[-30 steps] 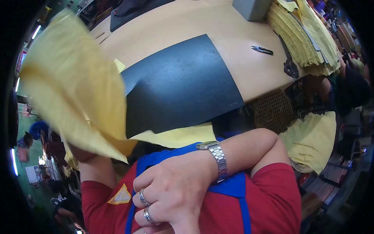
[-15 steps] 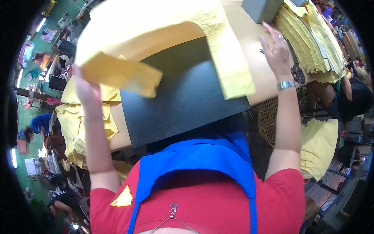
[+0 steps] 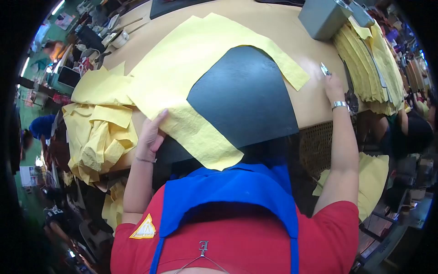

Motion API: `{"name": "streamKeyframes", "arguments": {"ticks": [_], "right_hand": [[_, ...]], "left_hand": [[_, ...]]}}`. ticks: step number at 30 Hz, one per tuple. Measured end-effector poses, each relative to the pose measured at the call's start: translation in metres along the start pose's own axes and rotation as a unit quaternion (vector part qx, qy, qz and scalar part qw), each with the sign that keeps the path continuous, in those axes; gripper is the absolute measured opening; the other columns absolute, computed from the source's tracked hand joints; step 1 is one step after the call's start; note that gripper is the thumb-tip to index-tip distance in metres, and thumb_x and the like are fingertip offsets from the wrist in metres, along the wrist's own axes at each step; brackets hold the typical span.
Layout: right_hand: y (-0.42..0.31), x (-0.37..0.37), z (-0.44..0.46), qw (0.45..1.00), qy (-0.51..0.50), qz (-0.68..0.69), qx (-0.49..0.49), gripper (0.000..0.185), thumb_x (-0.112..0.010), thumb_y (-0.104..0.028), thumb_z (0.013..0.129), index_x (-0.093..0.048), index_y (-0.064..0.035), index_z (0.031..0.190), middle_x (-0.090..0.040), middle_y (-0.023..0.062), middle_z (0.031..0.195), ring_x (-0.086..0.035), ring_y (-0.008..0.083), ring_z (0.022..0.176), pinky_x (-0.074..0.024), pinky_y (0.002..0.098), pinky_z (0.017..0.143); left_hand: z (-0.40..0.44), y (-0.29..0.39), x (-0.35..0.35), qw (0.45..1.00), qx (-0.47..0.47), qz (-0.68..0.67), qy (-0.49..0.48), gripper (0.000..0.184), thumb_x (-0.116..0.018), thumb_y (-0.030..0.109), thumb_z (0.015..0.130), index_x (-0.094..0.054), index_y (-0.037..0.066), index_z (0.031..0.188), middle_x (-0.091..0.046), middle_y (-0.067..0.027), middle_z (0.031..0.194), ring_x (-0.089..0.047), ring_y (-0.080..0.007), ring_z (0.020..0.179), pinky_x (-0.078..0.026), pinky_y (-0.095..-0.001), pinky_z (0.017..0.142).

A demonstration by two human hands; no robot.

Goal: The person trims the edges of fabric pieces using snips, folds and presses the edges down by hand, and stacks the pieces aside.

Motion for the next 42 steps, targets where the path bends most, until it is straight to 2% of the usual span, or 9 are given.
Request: {"name": "streamKeyframes", "arguments": {"ticks": [7, 10, 13, 19, 22, 25, 29, 34, 42], "right_hand": [[-0.194, 0.053, -0.093, 0.707, -0.163, 0.688, -0.033, 0.026, -0.044, -0.025, 0.105, -0.056, -0.0057, 0.117, -0.052, -0.0012, 0.077, -0.049, 0.0064, 0.067, -0.0441, 0.0218, 0.061], [-0.266, 0.061, -0.149, 0.653, -0.33, 0.674, 0.103, 0.028, -0.056, -0.024, 0.098, -0.053, -0.0064, 0.119, -0.051, -0.0018, 0.078, -0.049, 0.0098, 0.067, -0.0453, 0.0248, 0.063], [-0.338, 0.104, -0.204, 0.796, -0.211, 0.428, 0.373, 0.062, -0.08, -0.028, 0.079, -0.047, -0.0098, 0.128, -0.065, 0.0108, 0.103, -0.069, 0.0253, 0.083, -0.0555, 0.0357, 0.072], [-0.381, 0.094, -0.202, 0.808, -0.106, 0.386, 0.433, 0.06, -0.076, -0.019, 0.074, -0.054, -0.0148, 0.129, -0.066, 0.013, 0.099, -0.068, 0.032, 0.084, -0.0553, 0.0407, 0.069], [-0.401, 0.123, -0.199, 0.751, -0.074, 0.446, 0.482, 0.046, -0.074, -0.016, 0.074, -0.061, -0.0141, 0.119, -0.066, 0.0105, 0.091, -0.067, 0.0307, 0.078, -0.0547, 0.0384, 0.067], [-0.419, 0.155, -0.201, 0.671, -0.08, 0.515, 0.527, 0.023, -0.074, -0.015, 0.075, -0.066, -0.0091, 0.096, -0.064, 0.0103, 0.084, -0.065, 0.0305, 0.073, -0.0515, 0.0381, 0.064], [-0.439, 0.203, -0.219, 0.516, -0.155, 0.65, 0.535, 0.017, -0.074, -0.01, 0.073, -0.064, -0.0027, 0.085, -0.062, 0.0121, 0.076, -0.062, 0.0307, 0.069, -0.0491, 0.0363, 0.065], [-0.436, 0.224, -0.222, 0.415, -0.397, 0.712, 0.404, 0.011, -0.064, -0.008, 0.081, -0.07, 0.0012, 0.084, -0.071, 0.0052, 0.076, -0.063, 0.0063, 0.067, -0.0505, 0.0225, 0.064], [-0.451, 0.256, -0.236, 0.166, -0.58, 0.762, 0.238, 0.018, -0.063, -0.013, 0.081, -0.068, 0.0046, 0.082, -0.069, 0.0106, 0.08, -0.063, 0.0106, 0.062, -0.0577, 0.0326, 0.079]], "left_hand": [[-0.005, -0.005, 0.0, 0.999, -0.017, 0.013, -0.028, 0.04, -0.065, 0.008, 0.092, -0.054, 0.0, 0.129, -0.062, -0.0085, 0.124, -0.06, -0.0193, 0.113, -0.048, -0.0332, 0.098], [-0.014, -0.009, -0.011, 0.999, -0.026, -0.004, -0.039, 0.04, -0.06, 0.009, 0.095, -0.05, 0.0, 0.133, -0.06, -0.0095, 0.128, -0.058, -0.0206, 0.116, -0.047, -0.035, 0.1], [-0.024, -0.019, -0.034, 0.992, -0.043, -0.103, -0.057, 0.041, -0.054, 0.01, 0.098, -0.045, 0.001, 0.138, -0.055, -0.0112, 0.134, -0.055, -0.0217, 0.121, -0.046, -0.037, 0.102], [-0.029, 0.005, -0.033, 0.978, -0.123, -0.155, -0.063, 0.044, -0.044, 0.017, 0.104, -0.035, 0.004, 0.145, -0.049, -0.0128, 0.14, -0.052, -0.025, 0.126, -0.045, -0.0416, 0.104], [-0.041, 0.017, -0.021, 0.962, -0.206, -0.178, -0.026, 0.048, -0.041, 0.028, 0.105, -0.034, 0.003, 0.145, -0.048, -0.0151, 0.141, -0.052, -0.0261, 0.125, -0.046, -0.0429, 0.103], [-0.052, 0.028, 0.004, 0.895, -0.367, -0.165, -0.19, 0.075, -0.041, 0.063, 0.097, -0.042, 0.001, 0.139, -0.05, -0.0192, 0.137, -0.05, -0.0285, 0.127, -0.037, -0.0462, 0.11], [-0.069, 0.038, 0.012, 0.871, -0.434, -0.131, -0.188, 0.073, -0.043, 0.06, 0.096, -0.041, 0.003, 0.141, -0.047, -0.0194, 0.14, -0.046, -0.0297, 0.13, -0.034, -0.0465, 0.112], [-0.082, 0.064, 0.013, 0.865, -0.472, -0.092, -0.143, 0.071, -0.046, 0.058, 0.096, -0.04, 0.005, 0.143, -0.043, -0.0198, 0.143, -0.042, -0.0312, 0.133, -0.031, -0.0469, 0.113], [-0.105, 0.146, 0.039, 0.825, -0.564, -0.02, 0.031, 0.069, -0.05, 0.054, 0.095, -0.038, 0.009, 0.146, -0.037, -0.0203, 0.148, -0.034, -0.0336, 0.138, -0.025, -0.0475, 0.115]]}}
Point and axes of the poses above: each hand's wrist, its own z-axis towards the middle knuckle, its own x-axis out of the back of the hand, y = z × x, the point moved 3 cm from there along z, towards the middle knuckle
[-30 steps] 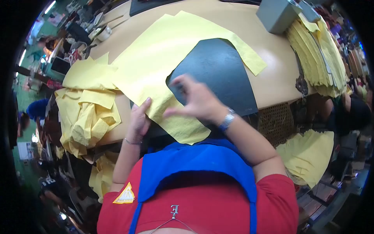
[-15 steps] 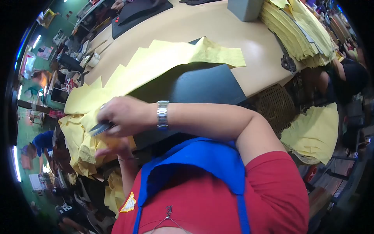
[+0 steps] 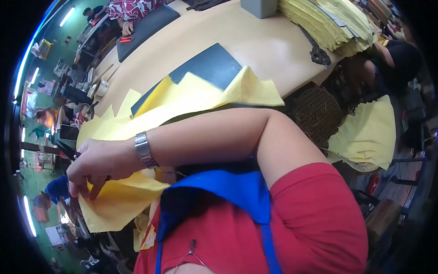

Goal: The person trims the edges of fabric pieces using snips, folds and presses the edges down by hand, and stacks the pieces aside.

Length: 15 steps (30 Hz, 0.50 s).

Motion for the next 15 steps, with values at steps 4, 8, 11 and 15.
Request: {"name": "streamKeyframes", "arguments": {"ticks": [4, 8, 11, 15], "right_hand": [[-0.019, 0.003, -0.013, 0.992, 0.0, 0.127, 0.019, 0.025, -0.058, -0.017, 0.082, -0.067, 0.0034, 0.094, -0.064, 0.0072, 0.072, -0.039, 0.0072, 0.043, -0.0571, 0.0368, 0.077], [-0.073, 0.017, -0.071, 0.931, 0.228, 0.224, 0.176, 0.028, -0.06, -0.02, 0.073, -0.063, -0.0055, 0.096, -0.064, 0.0091, 0.086, -0.061, 0.0184, 0.066, -0.0545, 0.0366, 0.078], [-0.093, 0.054, -0.113, 0.908, 0.279, 0.128, 0.285, 0.029, -0.059, -0.025, 0.082, -0.064, -0.0085, 0.105, -0.065, 0.0063, 0.087, -0.064, 0.0174, 0.071, -0.0558, 0.036, 0.079], [-0.112, 0.157, -0.195, 0.899, 0.291, 0.04, 0.325, 0.012, -0.062, -0.024, 0.086, -0.065, -0.0116, 0.085, -0.065, -0.0043, 0.074, -0.042, -0.0005, 0.045, -0.0492, 0.0209, 0.055]], "left_hand": [[0.03, 0.002, -0.012, 0.994, -0.04, 0.094, 0.038, 0.069, -0.053, 0.052, 0.094, -0.037, 0.011, 0.147, -0.034, -0.0206, 0.15, -0.03, -0.0348, 0.14, -0.022, -0.0478, 0.116], [0.064, -0.027, -0.052, 0.969, -0.079, 0.235, 0.012, 0.069, -0.055, 0.049, 0.094, -0.036, 0.013, 0.148, -0.031, -0.0209, 0.152, -0.026, -0.036, 0.142, -0.019, -0.0481, 0.117], [0.081, -0.072, -0.097, 0.911, -0.115, 0.383, -0.104, 0.069, -0.057, 0.048, 0.093, -0.036, 0.014, 0.15, -0.029, -0.0211, 0.154, -0.023, -0.0369, 0.144, -0.017, -0.0483, 0.118], [0.04, -0.166, -0.137, 0.665, -0.084, 0.63, -0.393, 0.075, -0.057, 0.052, 0.092, -0.03, 0.017, 0.153, -0.019, -0.0203, 0.16, -0.012, -0.0368, 0.149, -0.008, -0.0537, 0.119]]}}
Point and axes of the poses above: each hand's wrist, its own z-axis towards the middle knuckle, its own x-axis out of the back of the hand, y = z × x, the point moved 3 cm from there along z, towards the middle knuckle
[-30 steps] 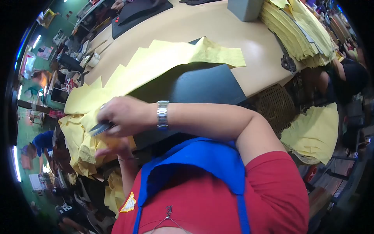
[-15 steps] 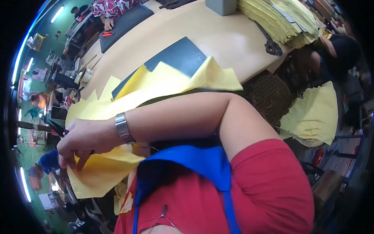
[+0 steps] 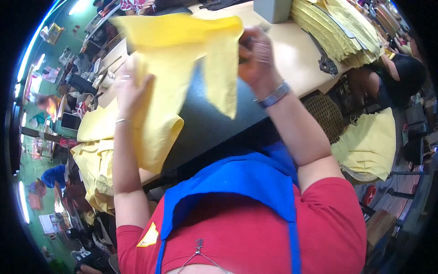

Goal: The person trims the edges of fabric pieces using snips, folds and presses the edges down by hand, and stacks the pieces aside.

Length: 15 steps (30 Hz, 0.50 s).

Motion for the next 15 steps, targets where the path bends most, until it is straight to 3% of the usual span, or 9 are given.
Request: {"name": "streamKeyframes", "arguments": {"ticks": [1, 2, 3, 6, 9, 10, 11, 14, 15], "right_hand": [[-0.02, 0.04, 0.004, 0.999, 0.04, -0.032, -0.01, 0.007, -0.065, -0.017, 0.084, -0.066, -0.0107, 0.087, -0.067, -0.003, 0.076, -0.041, 0.0006, 0.045, -0.052, 0.0221, 0.061], [-0.031, 0.066, -0.001, 0.992, 0.118, -0.032, -0.007, 0.011, -0.066, -0.011, 0.083, -0.066, -0.0073, 0.093, -0.068, -0.0011, 0.078, -0.038, 0.0023, 0.044, -0.0517, 0.0231, 0.061], [-0.036, 0.073, -0.011, 0.944, 0.305, -0.109, 0.067, 0.015, -0.066, -0.012, 0.086, -0.066, -0.0047, 0.099, -0.069, 0.0015, 0.083, -0.034, 0.0034, 0.044, -0.0495, 0.0243, 0.059], [-0.09, 0.168, -0.041, 0.868, 0.373, -0.284, 0.167, 0.027, -0.071, -0.028, 0.09, -0.068, -0.0065, 0.106, -0.06, -0.002, 0.081, -0.04, 0.0024, 0.052, -0.0477, 0.0226, 0.06], [-0.063, 0.104, -0.051, 0.763, 0.345, -0.493, 0.235, 0.029, -0.066, -0.033, 0.094, -0.068, -0.0076, 0.109, -0.05, -0.0094, 0.072, -0.04, 0.0003, 0.055, -0.0439, 0.0175, 0.063], [-0.049, 0.099, -0.048, 0.73, 0.25, -0.594, 0.228, 0.024, -0.066, -0.028, 0.095, -0.069, -0.0082, 0.109, -0.058, -0.0078, 0.078, -0.049, 0.0012, 0.066, -0.0435, 0.0172, 0.063], [-0.03, 0.103, -0.045, 0.744, 0.145, -0.624, 0.19, 0.021, -0.069, -0.023, 0.092, -0.069, -0.0065, 0.105, -0.068, -0.0011, 0.094, -0.057, 0.0055, 0.075, -0.0486, 0.0214, 0.067], [0.037, 0.064, -0.056, 0.65, -0.026, -0.76, 0.003, 0.024, -0.073, -0.027, 0.085, -0.071, -0.0041, 0.091, -0.068, 0.0122, 0.083, -0.065, 0.0235, 0.075, -0.0518, 0.0338, 0.071], [0.055, 0.059, -0.059, 0.548, -0.06, -0.834, -0.032, 0.033, -0.074, -0.037, 0.083, -0.069, -0.0052, 0.086, -0.066, 0.0132, 0.082, -0.065, 0.0296, 0.077, -0.0523, 0.0371, 0.071]], "left_hand": [[-0.008, -0.002, -0.035, 0.998, -0.012, -0.007, -0.067, 0.085, -0.051, 0.066, 0.088, -0.03, 0.015, 0.153, -0.02, -0.0229, 0.159, -0.013, -0.0356, 0.149, -0.007, -0.0672, 0.113], [-0.018, -0.001, -0.058, 0.99, -0.015, 0.026, -0.138, 0.09, -0.052, 0.07, 0.085, -0.03, 0.016, 0.153, -0.018, -0.0215, 0.159, -0.012, -0.0364, 0.149, -0.005, -0.0662, 0.114], [-0.031, 0.007, -0.067, 0.981, -0.023, 0.049, -0.188, 0.093, -0.053, 0.073, 0.082, -0.03, 0.017, 0.153, -0.017, -0.0206, 0.16, -0.011, -0.037, 0.149, -0.005, -0.0665, 0.114], [-0.051, 0.006, -0.084, 0.97, 0.056, -0.008, -0.237, 0.096, -0.053, 0.076, 0.08, -0.03, 0.017, 0.153, -0.017, -0.0209, 0.16, -0.011, -0.0374, 0.149, -0.005, -0.0664, 0.114], [-0.061, -0.004, -0.075, 0.989, 0.101, 0.008, -0.107, 0.078, -0.051, 0.063, 0.09, -0.035, 0.015, 0.15, -0.023, -0.0182, 0.159, -0.018, -0.0342, 0.148, -0.013, -0.065, 0.114], [-0.063, -0.006, -0.065, 0.992, 0.11, -0.002, -0.057, 0.073, -0.051, 0.06, 0.093, -0.037, 0.015, 0.149, -0.025, -0.0175, 0.158, -0.019, -0.0332, 0.147, -0.014, -0.0645, 0.114], [-0.074, -0.003, -0.054, 0.994, 0.109, -0.02, -0.011, 0.057, -0.051, 0.05, 0.097, -0.05, 0.011, 0.137, -0.044, -0.0177, 0.145, -0.041, -0.0344, 0.134, -0.029, -0.0575, 0.109], [-0.111, 0.019, -0.006, 0.971, 0.191, -0.019, -0.141, 0.05, -0.056, 0.054, 0.092, -0.067, 0.006, 0.102, -0.064, -0.0178, 0.101, -0.059, -0.0352, 0.103, -0.045, -0.0481, 0.087], [-0.129, 0.027, 0.005, 0.958, 0.216, 0.016, -0.188, 0.052, -0.058, 0.056, 0.09, -0.069, 0.005, 0.089, -0.065, -0.0168, 0.087, -0.063, -0.0347, 0.091, -0.048, -0.0464, 0.079]]}}
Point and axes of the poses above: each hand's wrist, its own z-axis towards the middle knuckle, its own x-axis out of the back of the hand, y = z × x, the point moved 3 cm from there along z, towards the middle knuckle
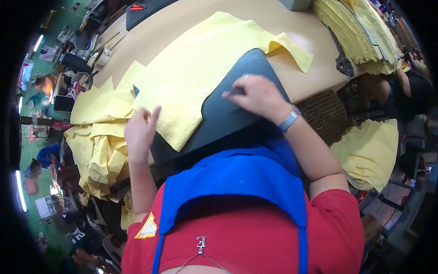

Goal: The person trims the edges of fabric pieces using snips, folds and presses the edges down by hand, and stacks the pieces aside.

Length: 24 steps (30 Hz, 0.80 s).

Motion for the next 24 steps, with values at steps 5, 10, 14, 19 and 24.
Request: {"name": "streamKeyframes", "arguments": {"ticks": [5, 10, 14, 19, 24], "right_hand": [[-0.052, -0.041, 0.002, 0.993, -0.075, 0.021, 0.084, 0.038, -0.08, -0.036, 0.076, -0.067, -0.0062, 0.096, -0.063, 0.0108, 0.08, -0.065, 0.0278, 0.074, -0.0518, 0.0371, 0.067], [-0.072, -0.059, 0.019, 0.979, -0.108, 0.145, 0.095, 0.047, -0.08, -0.026, 0.078, -0.061, -0.0043, 0.114, -0.065, 0.0101, 0.105, -0.064, 0.0237, 0.096, -0.0521, 0.035, 0.083], [-0.067, -0.068, 0.026, 0.914, -0.109, 0.389, 0.041, 0.044, -0.079, -0.014, 0.082, -0.058, -0.001, 0.119, -0.062, 0.0031, 0.108, -0.057, 0.0137, 0.103, -0.047, 0.0293, 0.09], [-0.062, -0.063, 0.025, 0.833, -0.139, 0.535, -0.031, 0.025, -0.071, -0.01, 0.09, -0.058, -0.0023, 0.109, -0.058, -0.0009, 0.095, -0.053, 0.0049, 0.086, -0.0461, 0.0211, 0.078], [-0.077, -0.053, 0.025, 0.946, -0.18, 0.267, 0.042, 0.04, -0.077, -0.027, 0.084, -0.059, 0.0018, 0.105, -0.067, 0.0113, 0.084, -0.065, 0.0221, 0.08, -0.0516, 0.0335, 0.073]], "left_hand": [[-0.073, -0.004, -0.017, 0.981, -0.027, -0.187, -0.04, 0.05, -0.078, 0.051, 0.075, -0.067, 0.002, 0.075, -0.062, -0.0139, 0.078, -0.063, -0.0313, 0.074, -0.051, -0.0406, 0.069], [-0.064, 0.011, -0.038, 0.906, -0.103, -0.406, 0.06, 0.032, -0.076, 0.028, 0.082, -0.07, 0.002, 0.1, -0.064, -0.0142, 0.097, -0.062, -0.0305, 0.093, -0.05, -0.0383, 0.081], [-0.048, 0.016, -0.036, 0.845, -0.155, -0.498, 0.114, 0.039, -0.076, 0.026, 0.083, -0.066, 0.0, 0.11, -0.063, -0.0176, 0.114, -0.059, -0.0335, 0.107, -0.045, -0.0391, 0.095], [-0.022, 0.008, -0.027, 0.855, -0.12, -0.495, 0.1, 0.05, -0.076, 0.034, 0.083, -0.062, -0.004, 0.113, -0.063, -0.0211, 0.11, -0.06, -0.0346, 0.105, -0.046, -0.0404, 0.093], [-0.003, 0.003, -0.048, 0.76, -0.034, -0.649, -0.004, 0.036, -0.064, 0.03, 0.095, -0.064, -0.003, 0.111, -0.066, -0.015, 0.11, -0.063, -0.02, 0.101, -0.049, -0.033, 0.088]]}}
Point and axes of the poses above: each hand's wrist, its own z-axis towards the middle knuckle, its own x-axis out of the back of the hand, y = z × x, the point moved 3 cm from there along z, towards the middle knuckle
